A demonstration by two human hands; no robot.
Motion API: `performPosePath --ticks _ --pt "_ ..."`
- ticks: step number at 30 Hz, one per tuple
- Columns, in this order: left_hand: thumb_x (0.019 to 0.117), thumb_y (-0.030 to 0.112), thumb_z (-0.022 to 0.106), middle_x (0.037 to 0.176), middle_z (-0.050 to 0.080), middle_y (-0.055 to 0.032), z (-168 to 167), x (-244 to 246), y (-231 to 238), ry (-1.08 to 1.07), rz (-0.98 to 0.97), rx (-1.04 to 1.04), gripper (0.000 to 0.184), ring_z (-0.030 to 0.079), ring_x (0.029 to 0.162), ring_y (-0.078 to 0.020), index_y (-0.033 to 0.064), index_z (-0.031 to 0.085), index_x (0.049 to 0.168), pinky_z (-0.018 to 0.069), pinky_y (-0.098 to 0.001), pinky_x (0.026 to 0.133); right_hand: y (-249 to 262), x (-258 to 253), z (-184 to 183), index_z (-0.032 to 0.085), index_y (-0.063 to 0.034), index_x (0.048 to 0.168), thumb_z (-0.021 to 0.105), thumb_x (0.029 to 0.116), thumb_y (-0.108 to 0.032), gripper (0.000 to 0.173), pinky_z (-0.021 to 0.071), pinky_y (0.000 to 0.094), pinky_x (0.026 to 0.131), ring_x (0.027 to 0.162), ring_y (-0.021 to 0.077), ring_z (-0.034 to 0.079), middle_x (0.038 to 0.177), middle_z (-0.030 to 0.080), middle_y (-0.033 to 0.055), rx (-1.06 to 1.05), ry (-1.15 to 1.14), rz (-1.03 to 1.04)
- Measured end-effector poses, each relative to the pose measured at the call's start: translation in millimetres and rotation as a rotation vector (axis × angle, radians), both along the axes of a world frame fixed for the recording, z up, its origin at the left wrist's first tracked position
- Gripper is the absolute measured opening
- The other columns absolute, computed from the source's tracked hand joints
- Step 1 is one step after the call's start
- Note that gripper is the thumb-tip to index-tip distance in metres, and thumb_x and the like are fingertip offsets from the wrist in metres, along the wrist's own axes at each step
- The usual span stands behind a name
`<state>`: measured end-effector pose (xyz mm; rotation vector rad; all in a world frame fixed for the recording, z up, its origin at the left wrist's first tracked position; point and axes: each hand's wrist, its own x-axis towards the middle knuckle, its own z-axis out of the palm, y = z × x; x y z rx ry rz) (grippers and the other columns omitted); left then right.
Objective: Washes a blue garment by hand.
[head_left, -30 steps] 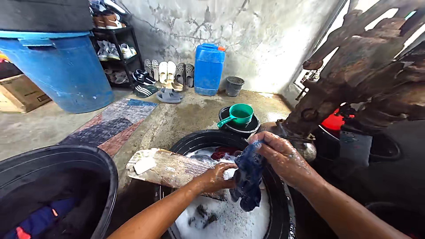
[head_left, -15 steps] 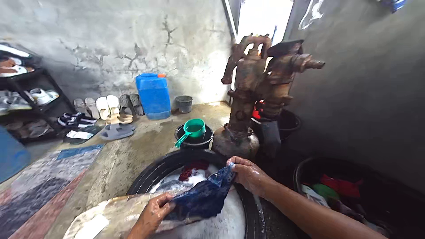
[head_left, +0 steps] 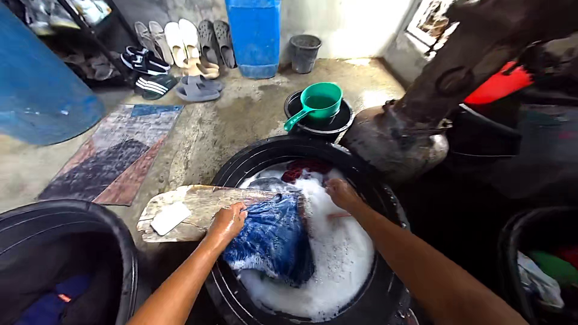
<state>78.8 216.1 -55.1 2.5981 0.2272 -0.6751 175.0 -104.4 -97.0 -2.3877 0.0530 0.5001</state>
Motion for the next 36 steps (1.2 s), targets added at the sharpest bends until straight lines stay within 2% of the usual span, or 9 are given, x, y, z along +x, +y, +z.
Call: performPosePath --ticks 5,9,14,18,21,26,30,33,36 --pt "0.1089 0.021 0.045 0.12 0.068 -0.0255 -26.5 -9.7 3.7 -0.083 0.093 0.161 0.035 0.064 0.116 -0.0425 0.0 0.064 0.128 0.0472 -0.0596 0.1 -46.2 -15.6 -75.3 0.053 0.0014 0.146 0.067 0.0991 -0.037 0.063 0.0301 0.0657 0.118 0.144 0.0488 0.041 0.152 0.045 0.0317 -0.293 -0.18 0.151" --pt "0.1077 0.015 0.047 0.106 0.07 -0.0307 -31.1 -16.9 2.2 -0.263 0.158 0.161 0.032 0.068 0.103 -0.0485 -0.0058 0.066 0.121 0.05 -0.0644 0.09 -88.2 -36.5 -98.7 0.039 0.001 0.156 0.065 0.0953 -0.055 0.087 0.0277 0.0612 0.122 0.148 0.0466 0.038 0.157 0.039 0.0324 -0.388 0.036 0.445" --pt "0.1013 0.007 0.053 0.091 0.068 -0.0302 -45.7 -25.0 6.0 -0.525 0.175 0.152 0.023 0.069 0.086 -0.0479 -0.0103 0.067 0.103 0.053 -0.0639 0.076 -94.8 -42.9 -91.1 0.052 0.0041 0.145 0.077 0.0905 -0.016 0.064 0.0426 0.0632 0.111 0.136 0.0496 0.049 0.148 0.048 0.0327 -0.36 0.033 0.24" --pt "0.0934 0.009 0.055 0.115 0.07 -0.024 -65.8 -31.2 11.4 -0.719 -0.056 0.24 0.026 0.067 0.107 -0.045 0.0005 0.075 0.107 0.0535 -0.061 0.089 -52.2 -38.8 -94.5 0.059 0.0076 0.136 0.063 0.0985 -0.015 0.044 0.039 0.0678 0.11 0.133 0.0514 0.051 0.138 0.055 0.0347 -0.338 0.025 -0.063" --pt "0.096 0.025 0.054 0.135 0.063 -0.0236 -77.4 -35.4 14.2 -0.717 -0.238 0.238 0.033 0.056 0.128 -0.0505 0.0155 0.078 0.116 0.0394 -0.0724 0.102 -5.1 -38.6 -87.9 0.058 0.0055 0.137 0.052 0.1074 -0.023 0.042 0.0445 0.0673 0.103 0.121 0.0491 0.061 0.127 0.064 0.0323 -0.153 0.055 -0.124" --pt "0.0982 0.046 0.056 0.158 0.04 -0.0248 -75.1 -41.8 23.0 -0.458 -0.216 0.33 0.048 0.033 0.146 -0.0517 0.0266 0.063 0.142 0.0163 -0.0784 0.112 106.1 -64.1 -30.3 0.062 0.0049 0.127 0.072 0.0954 -0.027 0.046 0.0574 0.053 0.089 0.097 0.0319 0.07 0.105 0.071 0.0222 0.389 -0.003 0.052" --pt "0.0906 0.036 0.064 0.158 0.042 -0.0225 -72.9 -44.6 20.8 -0.544 -0.144 0.304 0.065 0.034 0.149 -0.0448 -0.0002 0.055 0.144 0.0158 -0.071 0.118 167.6 -73.1 -15.3 0.066 -0.0004 0.124 0.073 0.0933 -0.04 0.051 0.0539 0.0614 0.09 0.102 0.0401 0.071 0.106 0.073 0.0226 0.152 -0.064 0.507" --pt "0.1026 0.048 0.048 0.165 0.028 -0.0232 -68.3 -41.7 20.5 -0.358 -0.195 0.369 0.052 0.021 0.153 -0.0461 0.0267 0.055 0.149 0.0096 -0.0725 0.118 123.1 -28.3 -46.6 0.061 -0.0036 0.136 0.071 0.0955 -0.039 0.055 0.0519 0.0679 0.091 0.108 0.0464 0.069 0.114 0.072 0.0266 -0.097 -0.084 0.457" --pt "0.1022 0.049 0.049 0.165 0.026 -0.025 -66.6 -39.7 17.2 -0.336 -0.198 0.359 0.051 0.02 0.153 -0.0474 0.0351 0.051 0.151 0.0084 -0.0727 0.118 70.3 17.3 -55.8 0.055 -0.0006 0.143 0.063 0.101 -0.042 0.06 0.046 0.0675 0.103 0.126 0.047 0.06 0.133 0.063 0.0289 -0.267 0.001 0.227"
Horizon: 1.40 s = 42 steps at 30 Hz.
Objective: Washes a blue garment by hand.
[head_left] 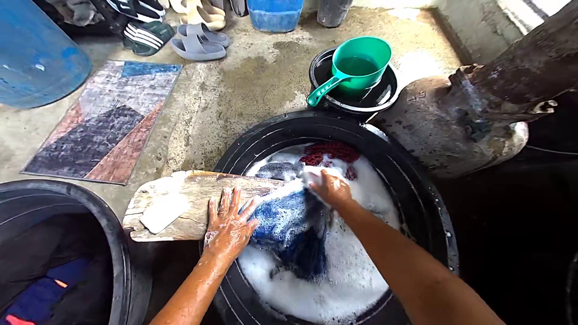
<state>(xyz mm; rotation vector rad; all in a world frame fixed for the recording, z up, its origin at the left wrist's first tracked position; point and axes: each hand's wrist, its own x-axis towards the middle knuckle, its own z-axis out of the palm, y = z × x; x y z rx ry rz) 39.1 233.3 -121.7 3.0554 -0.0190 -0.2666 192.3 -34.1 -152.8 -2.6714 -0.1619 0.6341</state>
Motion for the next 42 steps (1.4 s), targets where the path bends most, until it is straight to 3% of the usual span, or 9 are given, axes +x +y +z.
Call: performPosePath --ticks 5,8,16,23,26,30,34,38,42 --pt "0.1002 0.051 0.054 0.165 0.027 -0.0244 -0.1 0.6 0.4 0.008 0.017 -0.032 0.053 0.02 0.153 -0.0477 0.0326 0.053 0.15 0.0085 -0.0723 0.118 68.8 -26.9 52.7 0.055 0.0033 0.14 0.068 0.0997 -0.035 0.057 0.0476 0.064 0.103 0.121 0.0454 0.062 0.128 0.064 0.0298 0.292 0.043 -0.034" --pt "0.0928 0.047 0.064 0.15 0.05 -0.0254 -8.7 -4.1 3.5 -0.222 -0.014 -0.067 0.049 0.036 0.146 -0.0487 0.014 0.072 0.127 0.0203 -0.0745 0.115 124.0 -67.6 50.1 0.062 -0.0005 0.128 0.073 0.0946 -0.04 0.053 0.0545 0.0616 0.09 0.105 0.0405 0.07 0.109 0.071 0.0239 0.45 -0.021 0.162" --pt "0.0985 0.053 0.054 0.162 0.033 -0.0244 -6.3 -1.6 2.3 -0.084 0.005 -0.005 0.055 0.025 0.151 -0.0484 0.0292 0.056 0.148 0.0126 -0.0726 0.117 -9.1 4.8 5.8 0.053 0.0033 0.142 0.061 0.1026 -0.043 0.061 0.0452 0.0679 0.103 0.127 0.0484 0.058 0.134 0.061 0.031 0.024 0.119 -0.213" --pt "0.0945 0.033 0.065 0.161 0.036 -0.0231 2.8 -5.4 2.1 -0.072 0.025 -0.08 0.057 0.025 0.152 -0.0448 0.0048 0.057 0.144 0.0107 -0.0698 0.119 124.8 -112.3 42.4 0.058 0.0011 0.133 0.07 0.0972 -0.037 0.053 0.0552 0.0606 0.09 0.101 0.0397 0.071 0.107 0.072 0.0237 0.539 0.044 -0.062" --pt "0.1017 0.05 0.053 0.167 0.021 -0.0224 4.2 0.6 2.0 0.091 0.02 0.023 0.059 0.013 0.155 -0.045 0.0267 0.046 0.155 0.0065 -0.071 0.119 52.8 -109.5 -7.2 0.056 0.001 0.14 0.068 0.0978 -0.042 0.062 0.0542 0.0662 0.09 0.106 0.0458 0.07 0.114 0.071 0.0275 0.257 0.009 -0.034" --pt "0.1008 0.054 0.053 0.168 0.02 -0.0222 5.6 4.5 1.0 0.081 0.02 0.031 0.06 0.012 0.155 -0.0448 0.0293 0.045 0.156 0.0056 -0.071 0.119 -51.2 -76.6 -18.5 0.051 0.0013 0.146 0.06 0.104 -0.038 0.058 0.0482 0.0695 0.099 0.121 0.0492 0.062 0.133 0.062 0.0301 0.011 0.096 -0.259" --pt "0.1021 0.055 0.051 0.169 0.015 -0.0198 9.2 5.1 -2.9 0.154 0.05 0.026 0.061 0.008 0.156 -0.0427 0.0312 0.042 0.157 0.0025 -0.0699 0.119 15.9 -93.9 30.0 0.054 -0.0011 0.144 0.062 0.1037 -0.028 0.049 0.0509 0.0644 0.099 0.114 0.044 0.066 0.127 0.066 0.0277 0.348 -0.005 -0.205" --pt "0.0967 0.035 0.064 0.165 0.031 -0.0185 3.2 -0.7 2.0 -0.027 0.05 -0.057 0.053 0.019 0.155 -0.0408 0.007 0.061 0.141 0.0066 -0.0679 0.121 117.1 -109.6 49.9 0.058 0.0 0.132 0.068 0.0983 -0.038 0.052 0.0543 0.0618 0.089 0.105 0.0413 0.07 0.11 0.072 0.0239 0.426 0.07 0.003" --pt "0.1004 0.052 0.055 0.168 0.02 -0.0207 5.2 0.6 1.1 0.085 0.028 0.01 0.06 0.012 0.156 -0.0432 0.0279 0.047 0.154 0.005 -0.0702 0.119 31.0 -79.6 -2.4 0.054 0.0009 0.142 0.067 0.0994 -0.038 0.059 0.0525 0.0667 0.094 0.112 0.0469 0.068 0.121 0.069 0.0286 0.143 0.053 -0.052"
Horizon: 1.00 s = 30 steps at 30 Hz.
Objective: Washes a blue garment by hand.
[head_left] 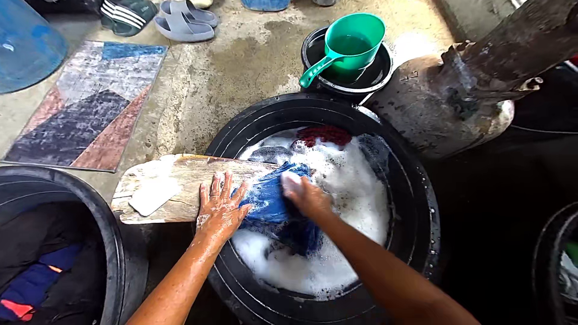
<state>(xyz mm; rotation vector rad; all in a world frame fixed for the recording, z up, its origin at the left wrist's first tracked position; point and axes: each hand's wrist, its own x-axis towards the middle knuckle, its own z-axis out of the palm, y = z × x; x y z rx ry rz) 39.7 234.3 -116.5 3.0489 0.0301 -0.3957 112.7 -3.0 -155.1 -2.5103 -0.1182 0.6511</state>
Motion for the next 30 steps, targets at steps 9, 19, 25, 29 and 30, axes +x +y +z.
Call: performPosePath --ticks 9,19,25,29,30 --pt "0.0953 0.052 0.062 0.162 0.034 -0.0231 -6.8 -2.1 1.7 -0.144 -0.022 -0.027 0.055 0.024 0.152 -0.0459 0.0198 0.064 0.14 0.0119 -0.0719 0.118 75.4 5.2 59.3 0.057 0.0021 0.136 0.068 0.0985 -0.034 0.053 0.053 0.0639 0.094 0.109 0.0433 0.069 0.115 0.07 0.0265 0.318 -0.027 0.032" --pt "0.0979 0.053 0.057 0.165 0.026 -0.0235 -8.1 -1.2 1.0 -0.067 -0.003 0.014 0.061 0.019 0.153 -0.0462 0.0286 0.05 0.153 0.0088 -0.0722 0.118 -11.5 85.1 25.2 0.053 0.0034 0.141 0.062 0.1026 -0.038 0.058 0.0462 0.0678 0.101 0.124 0.0482 0.06 0.132 0.062 0.0311 -0.035 0.125 -0.123" --pt "0.0954 0.05 0.063 0.163 0.032 -0.0231 -7.3 -2.3 2.7 -0.124 -0.019 -0.025 0.054 0.022 0.152 -0.0466 0.0229 0.062 0.142 0.0116 -0.0737 0.117 89.4 29.4 57.8 0.059 0.0004 0.133 0.066 0.0999 -0.036 0.05 0.0523 0.0635 0.093 0.112 0.0422 0.068 0.116 0.07 0.0252 0.262 0.014 0.143" --pt "0.0992 0.053 0.055 0.166 0.025 -0.0227 -7.3 -4.2 3.0 -0.049 -0.007 0.009 0.059 0.017 0.154 -0.0452 0.0286 0.049 0.153 0.0079 -0.0719 0.119 10.5 60.2 12.7 0.056 0.0001 0.14 0.066 0.0999 -0.041 0.058 0.0491 0.0676 0.098 0.119 0.0473 0.064 0.124 0.067 0.0292 0.025 0.013 0.036" --pt "0.0988 0.053 0.056 0.165 0.026 -0.0227 -7.1 -3.6 2.5 -0.056 -0.005 0.009 0.059 0.018 0.154 -0.0456 0.0285 0.05 0.152 0.0081 -0.0723 0.118 -11.2 73.4 9.1 0.057 0.0016 0.138 0.065 0.1005 -0.041 0.058 0.0476 0.0689 0.099 0.121 0.0488 0.062 0.127 0.065 0.0306 -0.033 0.051 -0.028"
